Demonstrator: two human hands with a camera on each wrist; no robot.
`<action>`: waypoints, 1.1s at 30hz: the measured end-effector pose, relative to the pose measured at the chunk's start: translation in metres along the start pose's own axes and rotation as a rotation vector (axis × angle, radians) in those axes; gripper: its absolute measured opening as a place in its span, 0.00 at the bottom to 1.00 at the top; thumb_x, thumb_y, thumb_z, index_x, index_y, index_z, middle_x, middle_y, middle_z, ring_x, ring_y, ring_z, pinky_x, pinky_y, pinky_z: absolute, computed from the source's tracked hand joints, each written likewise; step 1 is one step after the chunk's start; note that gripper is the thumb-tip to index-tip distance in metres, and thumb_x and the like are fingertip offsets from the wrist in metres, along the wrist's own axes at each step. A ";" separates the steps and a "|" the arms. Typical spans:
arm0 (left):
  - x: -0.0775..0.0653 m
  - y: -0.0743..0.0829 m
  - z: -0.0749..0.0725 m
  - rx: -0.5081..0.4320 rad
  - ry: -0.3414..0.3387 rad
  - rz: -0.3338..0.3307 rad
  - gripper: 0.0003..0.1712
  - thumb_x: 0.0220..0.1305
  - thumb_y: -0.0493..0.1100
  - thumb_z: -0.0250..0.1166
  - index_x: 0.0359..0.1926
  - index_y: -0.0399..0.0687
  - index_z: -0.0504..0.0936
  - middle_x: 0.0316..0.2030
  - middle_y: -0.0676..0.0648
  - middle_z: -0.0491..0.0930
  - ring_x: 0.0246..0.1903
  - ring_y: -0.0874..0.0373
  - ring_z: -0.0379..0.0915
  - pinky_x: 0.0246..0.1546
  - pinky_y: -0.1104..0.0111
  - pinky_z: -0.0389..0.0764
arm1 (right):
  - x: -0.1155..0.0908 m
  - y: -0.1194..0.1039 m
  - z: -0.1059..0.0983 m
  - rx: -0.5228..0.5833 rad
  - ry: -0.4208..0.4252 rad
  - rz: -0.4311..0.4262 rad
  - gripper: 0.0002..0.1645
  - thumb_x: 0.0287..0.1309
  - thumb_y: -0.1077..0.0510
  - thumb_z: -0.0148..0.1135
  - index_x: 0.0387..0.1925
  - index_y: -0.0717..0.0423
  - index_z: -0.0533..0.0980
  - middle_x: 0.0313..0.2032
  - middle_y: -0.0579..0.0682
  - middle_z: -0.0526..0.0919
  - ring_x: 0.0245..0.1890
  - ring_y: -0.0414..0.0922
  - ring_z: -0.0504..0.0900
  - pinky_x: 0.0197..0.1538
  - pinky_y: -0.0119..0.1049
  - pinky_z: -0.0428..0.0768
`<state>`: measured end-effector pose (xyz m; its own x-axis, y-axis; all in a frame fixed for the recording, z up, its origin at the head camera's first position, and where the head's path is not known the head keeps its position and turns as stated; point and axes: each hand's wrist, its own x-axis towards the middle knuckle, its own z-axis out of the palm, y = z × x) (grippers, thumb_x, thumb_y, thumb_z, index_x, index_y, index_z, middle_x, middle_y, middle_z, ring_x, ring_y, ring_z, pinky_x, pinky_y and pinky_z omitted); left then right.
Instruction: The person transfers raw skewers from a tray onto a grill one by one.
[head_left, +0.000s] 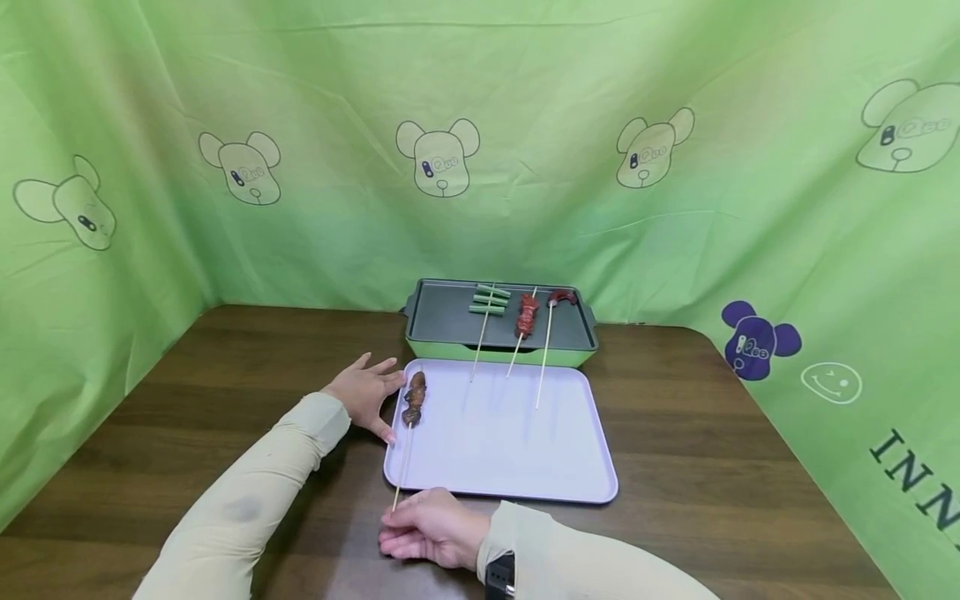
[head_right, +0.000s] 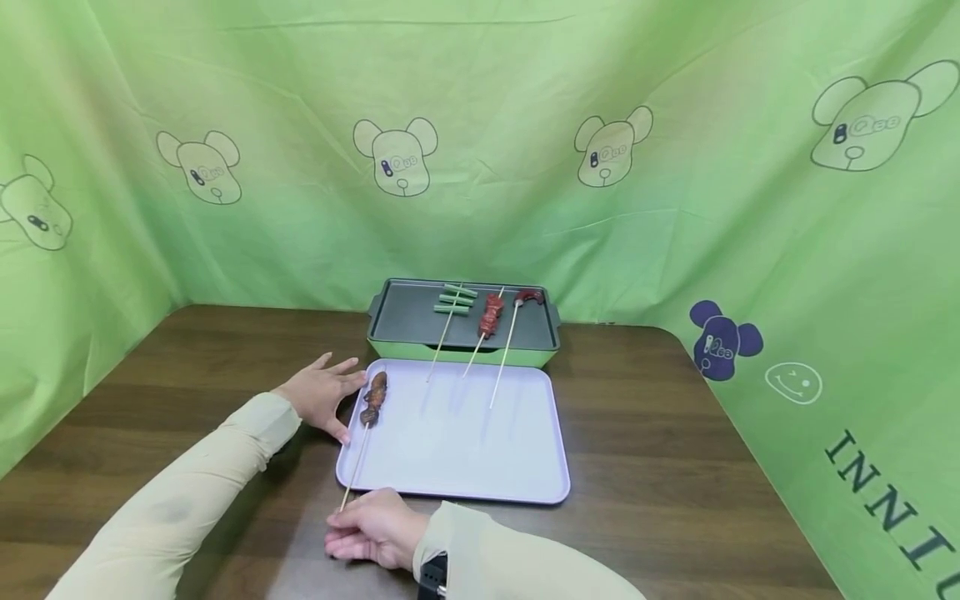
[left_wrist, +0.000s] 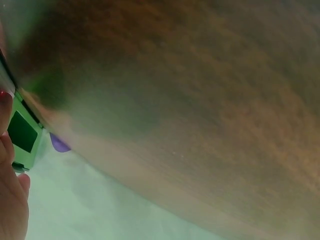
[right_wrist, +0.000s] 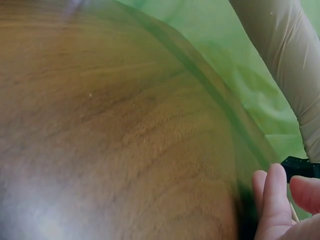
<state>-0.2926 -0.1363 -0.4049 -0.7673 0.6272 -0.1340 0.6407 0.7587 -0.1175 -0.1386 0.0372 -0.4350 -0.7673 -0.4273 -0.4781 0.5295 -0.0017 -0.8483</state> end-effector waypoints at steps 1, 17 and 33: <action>0.000 0.000 0.000 0.001 0.000 0.000 0.63 0.38 0.77 0.65 0.67 0.40 0.67 0.66 0.44 0.67 0.70 0.46 0.50 0.66 0.43 0.49 | 0.000 0.000 0.001 0.002 0.005 -0.006 0.04 0.60 0.69 0.56 0.34 0.63 0.78 0.19 0.49 0.81 0.19 0.37 0.81 0.29 0.28 0.82; -0.002 0.000 0.000 -0.025 0.044 0.016 0.61 0.38 0.75 0.67 0.66 0.38 0.68 0.65 0.44 0.69 0.70 0.45 0.52 0.66 0.43 0.51 | -0.006 -0.007 -0.005 0.010 0.131 -0.147 0.04 0.55 0.74 0.57 0.30 0.67 0.78 0.18 0.48 0.80 0.18 0.35 0.79 0.25 0.26 0.80; -0.002 0.002 0.000 0.004 0.014 -0.004 0.62 0.38 0.76 0.65 0.67 0.40 0.67 0.66 0.45 0.68 0.70 0.45 0.51 0.66 0.43 0.51 | -0.021 -0.009 -0.039 -0.019 0.050 -0.210 0.05 0.56 0.73 0.56 0.30 0.64 0.76 0.19 0.46 0.80 0.19 0.34 0.80 0.25 0.23 0.78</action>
<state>-0.2893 -0.1360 -0.4044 -0.7699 0.6269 -0.1194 0.6380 0.7604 -0.1217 -0.1412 0.0817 -0.4259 -0.8772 -0.3744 -0.3005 0.3494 -0.0684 -0.9345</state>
